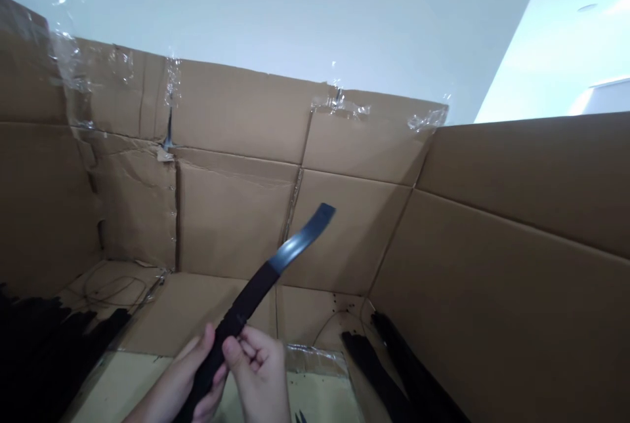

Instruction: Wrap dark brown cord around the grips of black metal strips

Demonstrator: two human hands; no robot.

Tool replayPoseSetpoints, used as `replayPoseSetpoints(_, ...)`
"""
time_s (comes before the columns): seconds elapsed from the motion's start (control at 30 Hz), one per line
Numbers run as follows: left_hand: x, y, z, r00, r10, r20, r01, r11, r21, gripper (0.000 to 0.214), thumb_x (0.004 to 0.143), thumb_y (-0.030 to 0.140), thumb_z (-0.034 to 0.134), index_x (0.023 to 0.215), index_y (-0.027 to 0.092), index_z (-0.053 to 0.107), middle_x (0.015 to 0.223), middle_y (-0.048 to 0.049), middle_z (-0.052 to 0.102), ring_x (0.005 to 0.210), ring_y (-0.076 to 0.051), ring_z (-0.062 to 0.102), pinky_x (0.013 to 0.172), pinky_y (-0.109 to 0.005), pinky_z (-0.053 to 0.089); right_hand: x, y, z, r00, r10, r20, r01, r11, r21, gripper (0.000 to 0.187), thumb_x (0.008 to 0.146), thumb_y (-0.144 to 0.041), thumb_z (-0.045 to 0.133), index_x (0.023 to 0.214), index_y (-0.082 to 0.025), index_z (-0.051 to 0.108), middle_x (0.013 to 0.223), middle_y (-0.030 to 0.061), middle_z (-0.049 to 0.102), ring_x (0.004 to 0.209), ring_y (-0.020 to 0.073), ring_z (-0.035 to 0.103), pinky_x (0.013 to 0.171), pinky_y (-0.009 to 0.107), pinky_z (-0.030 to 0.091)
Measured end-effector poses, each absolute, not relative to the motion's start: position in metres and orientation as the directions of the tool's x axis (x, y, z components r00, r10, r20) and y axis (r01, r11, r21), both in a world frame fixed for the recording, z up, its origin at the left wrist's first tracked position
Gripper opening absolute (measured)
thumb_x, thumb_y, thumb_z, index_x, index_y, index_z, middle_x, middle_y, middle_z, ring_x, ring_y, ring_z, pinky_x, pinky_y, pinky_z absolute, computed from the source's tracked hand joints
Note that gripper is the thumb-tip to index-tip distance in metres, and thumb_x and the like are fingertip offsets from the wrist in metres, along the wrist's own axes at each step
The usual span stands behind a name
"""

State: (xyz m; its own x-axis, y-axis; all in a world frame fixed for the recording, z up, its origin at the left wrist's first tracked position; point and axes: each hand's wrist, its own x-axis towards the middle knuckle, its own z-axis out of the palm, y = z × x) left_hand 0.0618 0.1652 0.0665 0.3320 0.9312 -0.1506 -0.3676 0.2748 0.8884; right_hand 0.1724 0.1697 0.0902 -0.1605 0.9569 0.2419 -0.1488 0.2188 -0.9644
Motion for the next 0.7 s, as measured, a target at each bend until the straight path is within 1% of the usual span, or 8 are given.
replayPoseSetpoints(0.13, 0.058, 0.18, 0.068, 0.227, 0.974, -0.016, -0.266, 0.078, 0.961, 0.069, 0.065, 0.083, 0.057, 0.068, 0.015, 0.05, 0.048, 0.0034, 0.044, 0.043, -0.006, 0.039, 0.045, -0.019, 0.027, 0.17, 0.17, 0.097, -0.018, 0.963, 0.269, -0.151, 0.264, -0.953, 0.047, 0.073, -0.057, 0.073, 0.074, -0.01, 0.07, 0.055, 0.0045, 0.06, 0.047, 0.0114, 0.053, 0.045, 0.019, 0.046)
replayPoseSetpoints(0.2, 0.058, 0.18, 0.07, 0.257, 0.963, -0.084, -0.3, 0.162, 0.94, 0.072, 0.06, 0.087, 0.056, 0.068, 0.016, 0.048, 0.05, 0.0055, 0.041, 0.041, -0.004, 0.032, 0.042, -0.018, 0.023, 0.17, 0.17, 0.098, -0.047, 0.965, 0.259, -0.171, 0.248, -0.953, 0.051, 0.069, -0.06, 0.075, 0.079, -0.01, 0.072, 0.058, 0.0062, 0.063, 0.048, 0.012, 0.055, 0.045, 0.02, 0.048)
replayPoseSetpoints(0.33, 0.069, 0.175, 0.065, 0.481, 0.845, -0.235, -0.313, 0.416, 0.854, 0.08, 0.05, 0.097, 0.045, 0.066, 0.019, 0.046, 0.044, 0.0078, 0.033, 0.035, -0.005, 0.021, 0.038, -0.022, 0.013, 0.169, 0.17, 0.094, -0.1, 0.965, 0.242, -0.172, 0.223, -0.96, 0.054, 0.065, -0.055, 0.08, 0.096, -0.01, 0.076, 0.067, 0.0089, 0.07, 0.054, 0.0152, 0.062, 0.05, 0.021, 0.052)
replayPoseSetpoints(0.43, 0.076, 0.169, 0.059, 0.269, 0.957, -0.112, -0.377, 0.212, 0.902, 0.074, 0.06, 0.09, 0.05, 0.075, 0.017, 0.052, 0.052, 0.0029, 0.046, 0.045, -0.008, 0.038, 0.045, -0.021, 0.025, 0.167, 0.169, 0.089, 0.061, 0.958, 0.28, -0.178, 0.286, -0.941, 0.052, 0.065, -0.052, 0.081, 0.097, -0.012, 0.076, 0.068, 0.0082, 0.07, 0.064, 0.0191, 0.068, 0.059, 0.023, 0.057)
replayPoseSetpoints(0.5, 0.075, 0.164, 0.06, 0.212, 0.967, -0.144, -0.415, 0.223, 0.882, 0.074, 0.06, 0.087, 0.056, 0.086, 0.018, 0.053, 0.057, 0.0027, 0.05, 0.049, -0.008, 0.04, 0.048, -0.02, 0.026, 0.169, 0.166, 0.087, 0.098, 0.952, 0.291, -0.209, 0.306, -0.929, 0.05, 0.068, -0.05, 0.08, 0.102, -0.014, 0.076, 0.08, 0.0102, 0.074, 0.075, 0.0217, 0.071, 0.069, 0.025, 0.058)
replayPoseSetpoints(0.57, 0.071, 0.161, 0.065, 0.341, 0.91, -0.236, -0.405, 0.369, 0.837, 0.08, 0.051, 0.091, 0.056, 0.082, 0.018, 0.052, 0.047, 0.0066, 0.04, 0.042, -0.005, 0.03, 0.043, -0.018, 0.018, 0.173, 0.163, 0.089, -0.008, 0.961, 0.275, -0.223, 0.267, -0.938, 0.047, 0.07, -0.047, 0.08, 0.105, -0.015, 0.075, 0.09, 0.0119, 0.075, 0.077, 0.0206, 0.071, 0.071, 0.025, 0.058)
replayPoseSetpoints(0.63, 0.068, 0.162, 0.071, 0.554, 0.784, -0.28, -0.317, 0.509, 0.8, 0.082, 0.042, 0.095, 0.053, 0.07, 0.018, 0.048, 0.038, 0.0099, 0.027, 0.036, -0.002, 0.016, 0.04, -0.018, 0.006, 0.179, 0.161, 0.094, -0.134, 0.966, 0.222, -0.183, 0.196, -0.963, 0.047, 0.071, -0.049, 0.078, 0.101, -0.014, 0.076, 0.079, 0.0111, 0.074, 0.059, 0.0158, 0.066, 0.056, 0.022, 0.055)
replayPoseSetpoints(0.7, 0.07, 0.165, 0.073, 0.649, 0.705, -0.285, -0.249, 0.551, 0.796, 0.082, 0.043, 0.098, 0.046, 0.063, 0.019, 0.044, 0.034, 0.01, 0.022, 0.032, -0.002, 0.012, 0.038, -0.02, 0.002, 0.182, 0.162, 0.099, -0.138, 0.97, 0.201, -0.129, 0.184, -0.974, 0.046, 0.07, -0.054, 0.077, 0.085, -0.011, 0.075, 0.065, 0.0082, 0.068, 0.048, 0.0117, 0.057, 0.047, 0.019, 0.049)
